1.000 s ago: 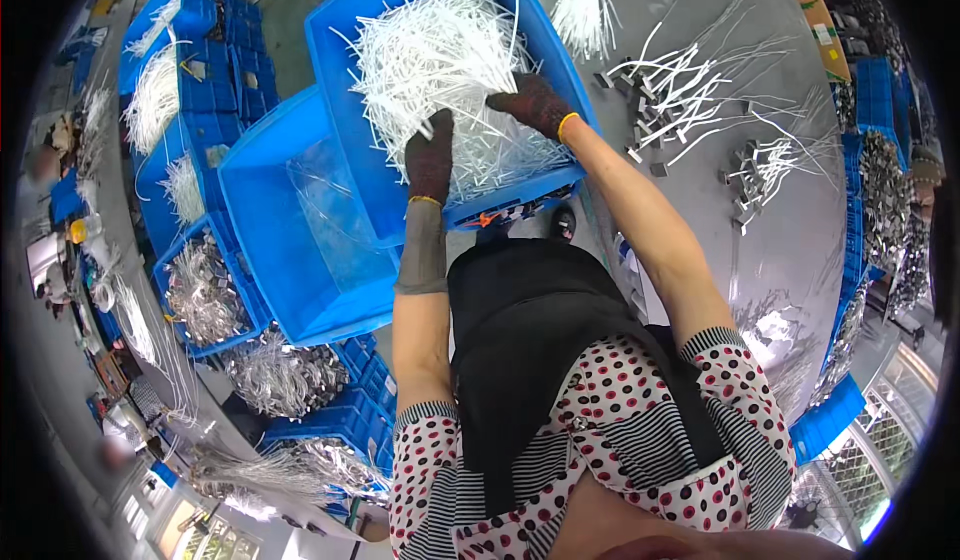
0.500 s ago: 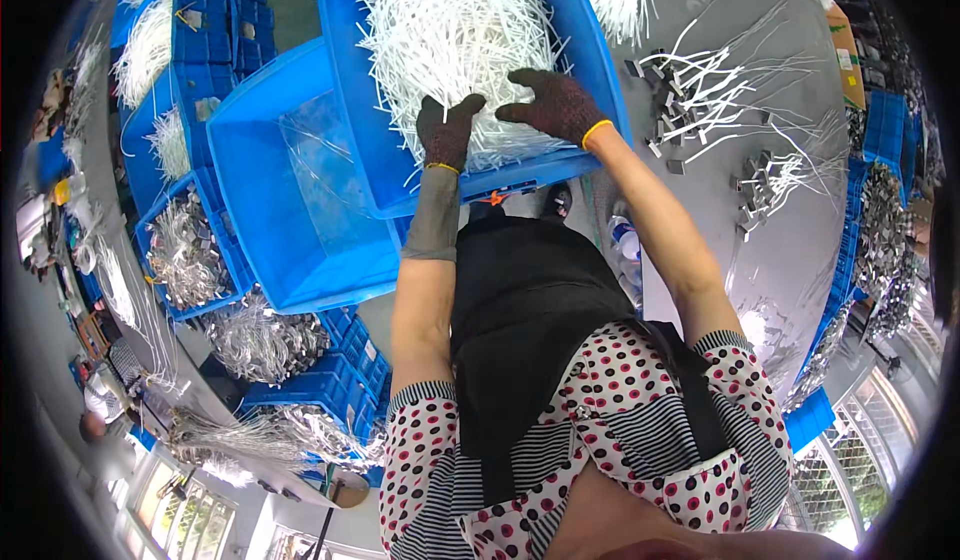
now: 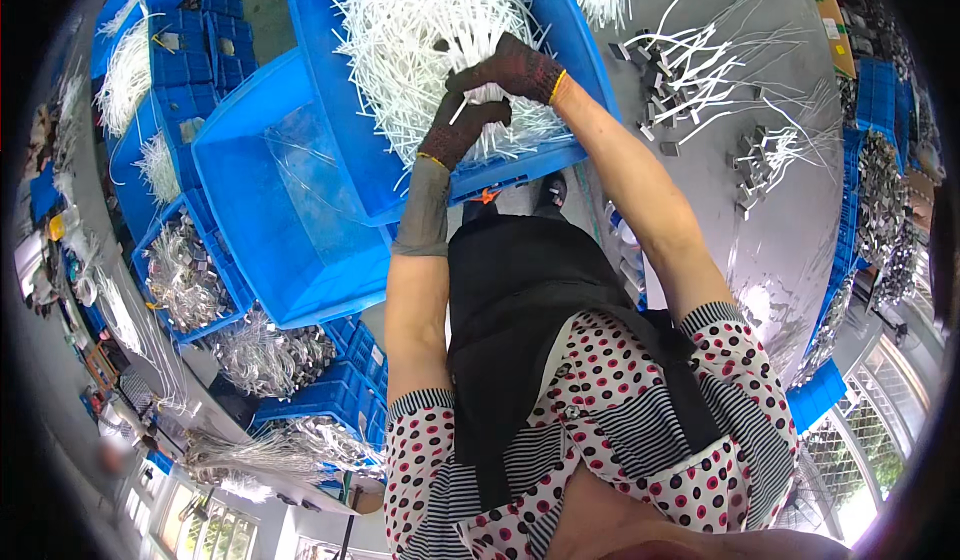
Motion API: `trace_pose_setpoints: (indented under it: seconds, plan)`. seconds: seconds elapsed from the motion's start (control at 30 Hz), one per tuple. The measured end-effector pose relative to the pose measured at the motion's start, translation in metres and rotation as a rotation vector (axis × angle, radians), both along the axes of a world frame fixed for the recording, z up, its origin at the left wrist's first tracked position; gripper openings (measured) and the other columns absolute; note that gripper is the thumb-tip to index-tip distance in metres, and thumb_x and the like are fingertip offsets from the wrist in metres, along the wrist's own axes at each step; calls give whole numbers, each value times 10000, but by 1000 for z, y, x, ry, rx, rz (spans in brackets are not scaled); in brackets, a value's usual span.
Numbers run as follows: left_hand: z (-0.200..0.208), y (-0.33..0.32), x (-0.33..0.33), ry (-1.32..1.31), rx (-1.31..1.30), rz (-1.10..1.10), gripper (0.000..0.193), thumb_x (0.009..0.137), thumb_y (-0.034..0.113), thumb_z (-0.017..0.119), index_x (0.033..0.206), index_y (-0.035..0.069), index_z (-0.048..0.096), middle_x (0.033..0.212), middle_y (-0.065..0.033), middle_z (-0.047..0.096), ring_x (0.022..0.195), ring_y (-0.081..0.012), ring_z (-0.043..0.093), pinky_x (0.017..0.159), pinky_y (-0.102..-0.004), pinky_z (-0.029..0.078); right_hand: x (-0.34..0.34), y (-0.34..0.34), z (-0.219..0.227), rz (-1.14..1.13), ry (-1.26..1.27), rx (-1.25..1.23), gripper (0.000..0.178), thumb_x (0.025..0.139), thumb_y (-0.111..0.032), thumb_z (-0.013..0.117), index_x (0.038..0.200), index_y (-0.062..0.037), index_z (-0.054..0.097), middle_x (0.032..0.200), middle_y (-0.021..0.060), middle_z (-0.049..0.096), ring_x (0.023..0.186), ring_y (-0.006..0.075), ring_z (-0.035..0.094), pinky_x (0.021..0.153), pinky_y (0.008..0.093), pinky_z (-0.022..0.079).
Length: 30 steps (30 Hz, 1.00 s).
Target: The recorder is picking up bunches of white wires from a blue bin, straightening them, and organizing them on a workbench.
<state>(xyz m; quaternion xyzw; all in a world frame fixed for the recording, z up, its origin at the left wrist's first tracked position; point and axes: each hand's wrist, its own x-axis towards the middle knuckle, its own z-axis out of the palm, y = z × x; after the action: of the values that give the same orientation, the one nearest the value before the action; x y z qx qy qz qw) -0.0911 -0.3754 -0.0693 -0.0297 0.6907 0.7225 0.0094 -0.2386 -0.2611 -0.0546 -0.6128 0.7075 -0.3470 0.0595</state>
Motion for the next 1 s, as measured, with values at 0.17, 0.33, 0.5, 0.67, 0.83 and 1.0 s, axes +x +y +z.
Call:
trace_pose_setpoints:
  seconds: [0.17,0.33,0.5,0.67,0.83,1.0]
  plan:
    - [20,12,-12,-198,0,185,306,802,142,759,1070,16,681,967,-60,712,873,-143,649,803,-325,509,8,-19,17,-341,-1327,-107,264,918,-125,666,1146,8,668,1013,127,728,960,224,708,867,348,562]
    - [-5,15,-28,-101,-338,311,321,781,133,759,1059,4,661,953,-110,722,843,-185,686,742,-348,536,1,-24,6,-394,-1123,-291,283,904,-178,689,1052,62,676,955,121,729,824,191,706,749,307,570]
    - [-2,11,-33,-57,-381,327,421,766,130,755,1138,-7,611,988,-132,713,875,-220,687,781,-344,536,2,-34,33,-681,-1389,-337,272,941,-185,649,1119,19,678,902,119,706,850,209,713,735,326,602]
    - [4,34,-43,-86,-110,393,465,760,122,762,1167,-27,596,979,-118,704,862,-191,665,772,-341,535,-44,5,2,-620,92,-270,260,952,-159,597,1129,21,659,868,122,686,752,208,690,704,365,577]
    - [-25,15,-19,-338,-223,327,606,753,198,738,1284,-6,531,1020,-191,687,862,-284,688,784,-382,550,-33,-14,68,-912,-1093,-537,397,930,-265,646,1006,124,656,716,136,665,605,223,625,646,366,516]
    - [-74,-21,-5,-523,-357,434,386,818,330,672,942,-35,666,860,-254,677,712,-396,678,692,-486,523,-52,-7,109,-924,-1164,-866,389,919,-307,657,923,82,651,631,81,580,519,184,548,498,320,458]
